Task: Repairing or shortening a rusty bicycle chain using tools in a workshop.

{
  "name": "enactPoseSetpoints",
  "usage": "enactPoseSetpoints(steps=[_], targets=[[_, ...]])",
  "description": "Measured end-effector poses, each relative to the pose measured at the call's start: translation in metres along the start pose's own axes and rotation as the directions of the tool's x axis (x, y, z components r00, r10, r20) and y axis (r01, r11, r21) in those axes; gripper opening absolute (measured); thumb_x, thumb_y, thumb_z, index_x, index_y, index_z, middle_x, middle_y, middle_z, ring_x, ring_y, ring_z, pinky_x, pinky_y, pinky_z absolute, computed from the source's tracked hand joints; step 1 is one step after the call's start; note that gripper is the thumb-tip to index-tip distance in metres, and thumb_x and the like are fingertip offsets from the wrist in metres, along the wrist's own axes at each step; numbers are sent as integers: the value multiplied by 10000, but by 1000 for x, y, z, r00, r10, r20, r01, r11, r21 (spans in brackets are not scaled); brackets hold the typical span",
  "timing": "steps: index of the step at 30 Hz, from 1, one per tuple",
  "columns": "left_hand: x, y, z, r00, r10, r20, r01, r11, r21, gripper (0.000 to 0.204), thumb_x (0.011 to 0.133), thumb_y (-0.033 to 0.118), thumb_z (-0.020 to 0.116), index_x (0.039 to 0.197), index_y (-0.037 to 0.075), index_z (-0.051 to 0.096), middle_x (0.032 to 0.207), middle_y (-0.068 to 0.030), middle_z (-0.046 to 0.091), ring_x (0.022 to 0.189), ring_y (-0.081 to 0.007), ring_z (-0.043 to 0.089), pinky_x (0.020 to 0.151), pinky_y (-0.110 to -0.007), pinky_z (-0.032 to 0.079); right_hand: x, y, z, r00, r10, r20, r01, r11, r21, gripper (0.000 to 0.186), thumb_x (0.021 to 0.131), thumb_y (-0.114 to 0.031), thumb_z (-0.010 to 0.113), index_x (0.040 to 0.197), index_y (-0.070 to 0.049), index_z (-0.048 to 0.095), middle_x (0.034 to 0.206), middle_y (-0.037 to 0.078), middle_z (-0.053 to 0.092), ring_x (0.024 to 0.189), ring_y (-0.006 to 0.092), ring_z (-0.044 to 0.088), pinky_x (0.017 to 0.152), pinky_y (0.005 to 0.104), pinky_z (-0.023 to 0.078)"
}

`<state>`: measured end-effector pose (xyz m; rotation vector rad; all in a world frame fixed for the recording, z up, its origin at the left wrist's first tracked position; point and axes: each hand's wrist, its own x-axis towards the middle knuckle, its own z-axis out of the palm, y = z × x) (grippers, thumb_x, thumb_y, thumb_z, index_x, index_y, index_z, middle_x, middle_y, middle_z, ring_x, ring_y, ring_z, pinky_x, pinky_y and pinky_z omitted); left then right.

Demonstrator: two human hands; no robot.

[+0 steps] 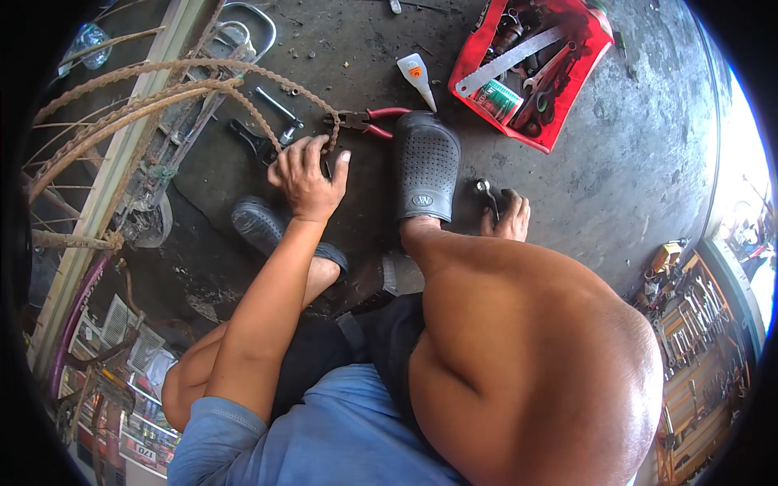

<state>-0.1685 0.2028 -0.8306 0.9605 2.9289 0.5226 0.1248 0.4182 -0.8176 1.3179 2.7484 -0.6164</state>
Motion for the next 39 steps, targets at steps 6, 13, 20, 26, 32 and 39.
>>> enactPoseSetpoints(steps=[6, 13, 20, 26, 32, 39], targets=[[15, -9, 8, 999, -8, -54, 10, 999, 30, 139, 921, 346, 688, 981, 222, 689, 895, 75, 684, 932, -167, 607, 915, -459, 311, 6, -56, -44, 992, 92, 90, -94, 995, 20, 580, 812, -105, 699, 1351, -33, 499, 1265, 202, 568, 1186, 387, 543, 999, 476, 450], [14, -10, 9, 995, -41, -96, 42, 999, 13, 125, 898, 334, 704, 924, 216, 673, 877, 66, 682, 884, -181, 616, 888, -440, 319, 0, -49, -43, 993, 89, 75, -93, 995, 41, 547, 827, -115, 699, 1335, -36, 513, 1231, 197, 587, 1147, 373, 566, 973, 465, 464], [21, -5, 9, 998, -45, -52, 46, 999, 16, 174, 890, 380, 693, 896, 210, 656, 879, 53, 653, 916, -202, 592, 880, -466, 298, -1, -36, -39, 995, 84, 61, -88, 994, 68, 514, 843, -124, 699, 1320, -40, 527, 1197, 192, 605, 1109, 360, 589, 948, 455, 477], [28, 1, 4, 989, -81, -120, 79, 997, -20, 243, 891, 417, 693, 1048, 232, 678, 984, 76, 661, 1008, -200, 585, 884, -475, 279, -3, -22, -36, 996, 80, 41, -83, 992, 95, 486, 856, -132, 699, 1306, -43, 539, 1167, 188, 622, 1076, 349, 608, 926, 446, 489], [17, -11, -4, 941, -212, -262, 170, 970, -175, 243, 900, 322, 683, 1091, 176, 646, 998, -30, 650, 1023, -263, 588, 842, -487, 369, 6, -14, -25, 998, 56, 21, -58, 987, 147, 458, 869, -140, 698, 1293, -46, 551, 1138, 184, 638, 1043, 337, 628, 905, 437, 501], [1, -72, -23, 906, -349, -240, 353, 935, -29, 358, 755, 157, 651, 1109, 142, 596, 1045, -70, 600, 1054, -339, 569, 854, -513, 413, 11, -18, 2, 999, 42, 1, -41, 969, 244, 426, 885, -149, 698, 1277, -50, 565, 1104, 179, 656, 1004, 324, 650, 879, 427, 515]])
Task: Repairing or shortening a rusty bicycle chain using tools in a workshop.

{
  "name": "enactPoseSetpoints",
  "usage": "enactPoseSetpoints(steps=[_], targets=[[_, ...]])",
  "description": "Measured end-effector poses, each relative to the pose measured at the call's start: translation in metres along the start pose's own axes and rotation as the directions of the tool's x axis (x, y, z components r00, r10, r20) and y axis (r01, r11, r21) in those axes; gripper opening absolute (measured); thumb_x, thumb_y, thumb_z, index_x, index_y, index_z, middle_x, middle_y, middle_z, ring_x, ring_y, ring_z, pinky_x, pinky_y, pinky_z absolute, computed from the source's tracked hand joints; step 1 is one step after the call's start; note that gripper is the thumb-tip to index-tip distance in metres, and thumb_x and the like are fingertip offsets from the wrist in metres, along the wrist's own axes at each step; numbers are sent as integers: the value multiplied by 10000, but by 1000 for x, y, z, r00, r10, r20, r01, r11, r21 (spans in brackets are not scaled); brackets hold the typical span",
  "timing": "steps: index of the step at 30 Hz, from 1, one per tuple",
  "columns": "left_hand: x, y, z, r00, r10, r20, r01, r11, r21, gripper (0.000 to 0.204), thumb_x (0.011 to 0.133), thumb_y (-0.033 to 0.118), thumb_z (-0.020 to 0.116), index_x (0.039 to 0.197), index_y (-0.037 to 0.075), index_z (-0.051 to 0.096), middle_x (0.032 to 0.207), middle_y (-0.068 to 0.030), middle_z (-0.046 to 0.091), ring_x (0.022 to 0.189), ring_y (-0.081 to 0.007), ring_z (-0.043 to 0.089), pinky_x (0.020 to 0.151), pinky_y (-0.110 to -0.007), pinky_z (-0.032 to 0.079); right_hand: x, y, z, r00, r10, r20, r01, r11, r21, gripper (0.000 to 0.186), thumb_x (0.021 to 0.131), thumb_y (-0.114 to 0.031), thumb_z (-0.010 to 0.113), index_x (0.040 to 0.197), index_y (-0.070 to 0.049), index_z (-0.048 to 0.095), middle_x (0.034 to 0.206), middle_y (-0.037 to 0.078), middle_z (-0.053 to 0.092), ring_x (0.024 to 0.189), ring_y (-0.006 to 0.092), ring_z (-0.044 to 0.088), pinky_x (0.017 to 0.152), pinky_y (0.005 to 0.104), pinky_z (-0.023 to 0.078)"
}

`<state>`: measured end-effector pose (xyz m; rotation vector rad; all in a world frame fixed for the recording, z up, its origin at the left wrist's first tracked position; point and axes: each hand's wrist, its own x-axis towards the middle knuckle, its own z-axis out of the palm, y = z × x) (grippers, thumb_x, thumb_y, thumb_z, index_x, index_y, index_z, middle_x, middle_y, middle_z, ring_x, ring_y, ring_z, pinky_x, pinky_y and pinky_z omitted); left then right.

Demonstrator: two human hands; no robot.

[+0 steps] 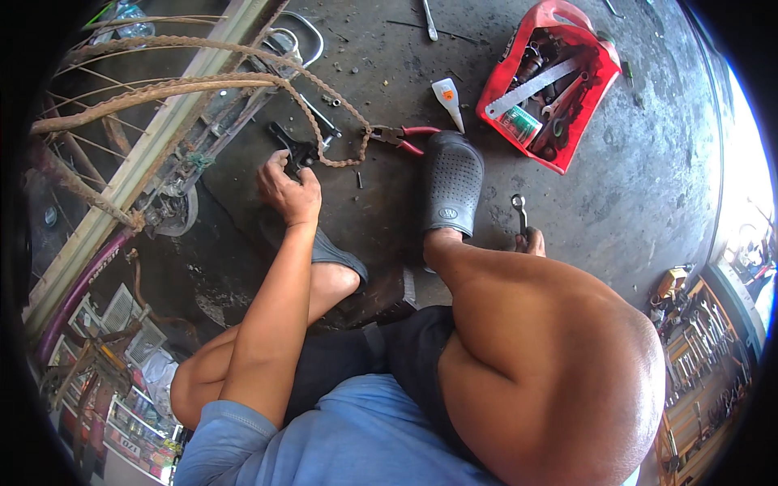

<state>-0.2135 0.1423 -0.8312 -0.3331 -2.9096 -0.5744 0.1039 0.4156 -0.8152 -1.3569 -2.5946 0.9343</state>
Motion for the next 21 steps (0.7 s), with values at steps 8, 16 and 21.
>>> enactPoseSetpoints(steps=[8, 16, 21], targets=[[4, 29, -21, 855, 482, 193, -416, 859, -299, 86, 814, 149, 705, 880, 136, 652, 809, 1, 637, 809, -245, 634, 809, -407, 449, -13, 20, -1, 999, 36, -20, -35, 999, 39, 390, 902, -160, 698, 1259, -54, 581, 1064, 173, 678, 960, 308, 676, 850, 415, 530], [-49, 39, 2, 889, 260, 378, -181, 956, -231, 131, 883, 182, 717, 926, 99, 624, 883, -56, 653, 879, -302, 632, 787, -452, 471, -14, 34, -6, 997, 61, -54, -57, 996, 65, 354, 920, -170, 697, 1241, -58, 597, 1025, 168, 699, 916, 293, 702, 821, 403, 546], [-29, 45, 0, 934, 293, 203, -221, 923, -316, 124, 917, 143, 652, 971, 71, 567, 960, -124, 618, 939, -349, 596, 846, -476, 473, -6, -5, -21, 994, 112, 6, -112, 992, 61, 336, 927, -148, 691, 1236, -55, 597, 1023, 168, 700, 896, 307, 707, 814, 400, 548]])
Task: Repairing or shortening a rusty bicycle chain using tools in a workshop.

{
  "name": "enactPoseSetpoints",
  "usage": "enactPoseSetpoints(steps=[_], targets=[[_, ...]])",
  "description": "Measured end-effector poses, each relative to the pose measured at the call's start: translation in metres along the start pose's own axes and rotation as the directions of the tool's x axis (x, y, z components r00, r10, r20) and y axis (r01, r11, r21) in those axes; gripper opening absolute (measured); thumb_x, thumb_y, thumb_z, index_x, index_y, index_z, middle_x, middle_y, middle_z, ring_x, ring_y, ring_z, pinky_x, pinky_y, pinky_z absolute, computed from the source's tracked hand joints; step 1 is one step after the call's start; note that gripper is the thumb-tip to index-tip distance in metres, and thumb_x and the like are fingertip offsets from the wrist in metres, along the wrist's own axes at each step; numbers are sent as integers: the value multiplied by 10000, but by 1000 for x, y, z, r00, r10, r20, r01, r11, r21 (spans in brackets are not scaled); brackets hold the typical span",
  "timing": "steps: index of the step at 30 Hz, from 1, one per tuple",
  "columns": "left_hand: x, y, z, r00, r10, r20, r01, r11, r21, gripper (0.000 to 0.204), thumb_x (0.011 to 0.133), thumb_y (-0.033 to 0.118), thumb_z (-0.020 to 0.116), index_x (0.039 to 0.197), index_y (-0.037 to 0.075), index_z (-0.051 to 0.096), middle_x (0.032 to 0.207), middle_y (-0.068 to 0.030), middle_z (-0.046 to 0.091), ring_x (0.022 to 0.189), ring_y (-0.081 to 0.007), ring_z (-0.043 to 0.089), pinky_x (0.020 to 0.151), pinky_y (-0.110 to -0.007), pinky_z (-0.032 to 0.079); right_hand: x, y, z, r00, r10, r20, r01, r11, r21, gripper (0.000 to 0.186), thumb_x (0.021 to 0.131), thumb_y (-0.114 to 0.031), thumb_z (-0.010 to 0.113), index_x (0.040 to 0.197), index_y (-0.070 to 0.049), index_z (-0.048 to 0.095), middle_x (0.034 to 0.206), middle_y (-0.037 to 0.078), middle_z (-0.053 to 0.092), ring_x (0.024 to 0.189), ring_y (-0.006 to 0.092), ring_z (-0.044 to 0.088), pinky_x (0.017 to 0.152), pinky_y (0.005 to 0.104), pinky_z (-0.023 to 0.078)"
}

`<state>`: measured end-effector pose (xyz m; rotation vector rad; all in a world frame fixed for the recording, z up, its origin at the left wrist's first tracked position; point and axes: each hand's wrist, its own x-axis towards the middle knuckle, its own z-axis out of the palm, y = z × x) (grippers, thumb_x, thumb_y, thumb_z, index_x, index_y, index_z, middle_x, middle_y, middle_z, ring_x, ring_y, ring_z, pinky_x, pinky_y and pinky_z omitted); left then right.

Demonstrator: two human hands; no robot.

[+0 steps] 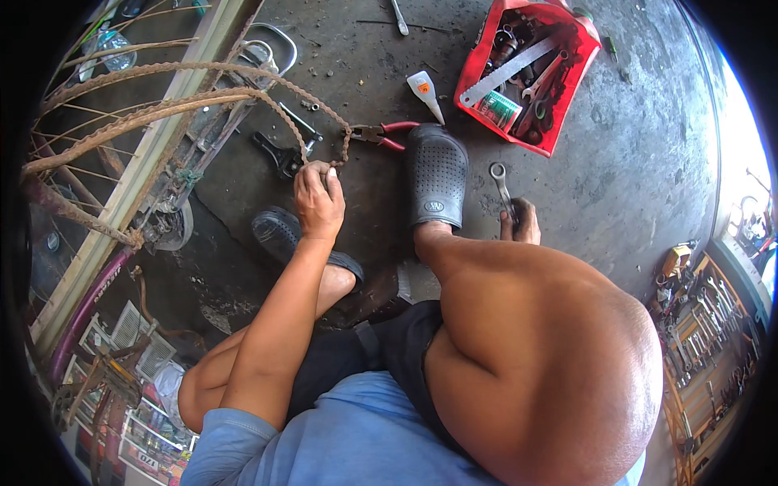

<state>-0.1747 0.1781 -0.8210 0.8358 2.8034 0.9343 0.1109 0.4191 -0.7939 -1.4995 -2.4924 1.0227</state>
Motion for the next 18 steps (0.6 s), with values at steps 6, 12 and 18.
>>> enactPoseSetpoints(steps=[6, 12, 18], targets=[[-20, -1, -2, 985, -117, 130, 108, 992, 73, 222, 902, 141, 697, 1064, 31, 595, 1000, -140, 615, 942, -327, 611, 882, -451, 493, 12, 11, 7, 998, -44, 54, 45, 998, -35, 332, 914, -116, 678, 1230, -58, 592, 1051, 179, 677, 902, 351, 686, 806, 421, 545], [-25, -8, 4, 987, -76, 143, 64, 994, 88, 165, 915, 117, 676, 1046, 47, 604, 1030, -144, 613, 989, -349, 597, 891, -459, 485, 11, 43, 7, 996, -76, 41, 79, 993, -86, 330, 915, -117, 669, 1230, -59, 591, 1066, 178, 672, 924, 357, 681, 812, 427, 540], [22, 29, -4, 997, -32, -66, 15, 971, -238, 107, 931, 50, 636, 1035, 34, 618, 884, -115, 634, 740, -290, 660, 662, -385, 548, 14, 21, 4, 997, 16, 79, -12, 998, -54, 344, 916, -108, 661, 1244, -41, 584, 1092, 187, 664, 968, 368, 669, 834, 436, 533]])
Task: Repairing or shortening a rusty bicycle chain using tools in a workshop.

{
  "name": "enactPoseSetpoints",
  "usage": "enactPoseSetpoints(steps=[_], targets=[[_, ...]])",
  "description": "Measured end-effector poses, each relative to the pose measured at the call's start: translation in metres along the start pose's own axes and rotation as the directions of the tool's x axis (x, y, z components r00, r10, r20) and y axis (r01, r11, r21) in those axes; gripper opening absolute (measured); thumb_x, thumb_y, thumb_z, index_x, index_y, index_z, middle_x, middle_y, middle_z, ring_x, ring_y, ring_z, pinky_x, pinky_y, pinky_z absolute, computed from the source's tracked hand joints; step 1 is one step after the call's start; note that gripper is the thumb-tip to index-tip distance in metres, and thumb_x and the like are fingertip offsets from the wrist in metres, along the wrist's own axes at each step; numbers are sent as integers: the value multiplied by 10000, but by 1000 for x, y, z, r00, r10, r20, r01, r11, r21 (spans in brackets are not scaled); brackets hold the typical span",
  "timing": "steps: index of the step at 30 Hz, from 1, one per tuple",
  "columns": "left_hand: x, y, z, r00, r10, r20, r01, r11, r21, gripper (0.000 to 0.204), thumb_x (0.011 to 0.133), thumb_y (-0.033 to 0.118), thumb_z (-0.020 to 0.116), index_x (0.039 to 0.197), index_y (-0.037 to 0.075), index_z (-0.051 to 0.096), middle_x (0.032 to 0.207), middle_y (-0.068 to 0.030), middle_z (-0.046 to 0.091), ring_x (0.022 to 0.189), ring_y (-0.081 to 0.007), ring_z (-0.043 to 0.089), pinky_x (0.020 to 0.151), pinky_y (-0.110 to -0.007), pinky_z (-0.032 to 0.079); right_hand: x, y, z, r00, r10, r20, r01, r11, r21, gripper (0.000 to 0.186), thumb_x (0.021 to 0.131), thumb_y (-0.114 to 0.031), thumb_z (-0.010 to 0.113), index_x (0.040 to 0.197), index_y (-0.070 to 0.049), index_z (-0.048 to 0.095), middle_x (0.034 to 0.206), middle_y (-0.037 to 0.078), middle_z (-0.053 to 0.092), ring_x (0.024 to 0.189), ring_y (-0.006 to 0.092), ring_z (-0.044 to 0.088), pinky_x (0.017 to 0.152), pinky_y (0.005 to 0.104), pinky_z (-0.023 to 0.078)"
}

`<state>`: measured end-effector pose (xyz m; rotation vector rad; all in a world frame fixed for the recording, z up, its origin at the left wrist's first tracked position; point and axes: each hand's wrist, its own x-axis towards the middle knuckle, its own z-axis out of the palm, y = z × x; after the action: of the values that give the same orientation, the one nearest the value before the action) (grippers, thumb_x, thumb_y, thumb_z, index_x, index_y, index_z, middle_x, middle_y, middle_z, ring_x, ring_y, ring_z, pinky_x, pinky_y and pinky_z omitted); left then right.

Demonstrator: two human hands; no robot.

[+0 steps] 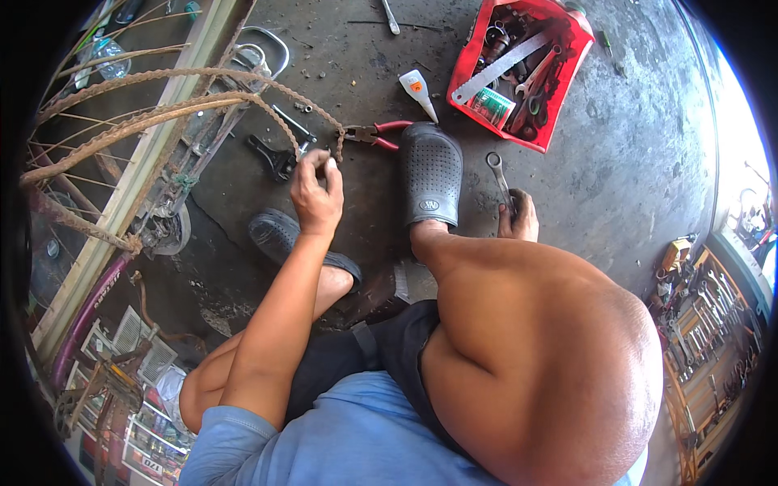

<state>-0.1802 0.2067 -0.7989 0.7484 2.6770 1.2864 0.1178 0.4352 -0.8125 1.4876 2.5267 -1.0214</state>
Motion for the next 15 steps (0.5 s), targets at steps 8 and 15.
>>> enactPoseSetpoints(steps=[8, 15], targets=[[23, -17, 22, 989, -145, 9, 146, 986, -81, 104, 931, 57, 684, 1018, 52, 740, 945, -70, 700, 777, -189, 715, 707, -337, 566, 23, -41, -7, 995, -100, -16, 101, 993, 65, 319, 927, -89, 645, 1233, -16, 588, 1107, 214, 652, 991, 401, 652, 857, 443, 524], [24, -10, 28, 997, -74, -39, 73, 997, -27, 105, 928, 78, 690, 1009, 50, 750, 1010, -102, 734, 951, -273, 709, 840, -377, 561, 34, -67, -15, 986, -164, -12, 164, 976, 141, 303, 947, -92, 652, 1233, -12, 591, 1103, 208, 652, 996, 389, 654, 864, 435, 521]])
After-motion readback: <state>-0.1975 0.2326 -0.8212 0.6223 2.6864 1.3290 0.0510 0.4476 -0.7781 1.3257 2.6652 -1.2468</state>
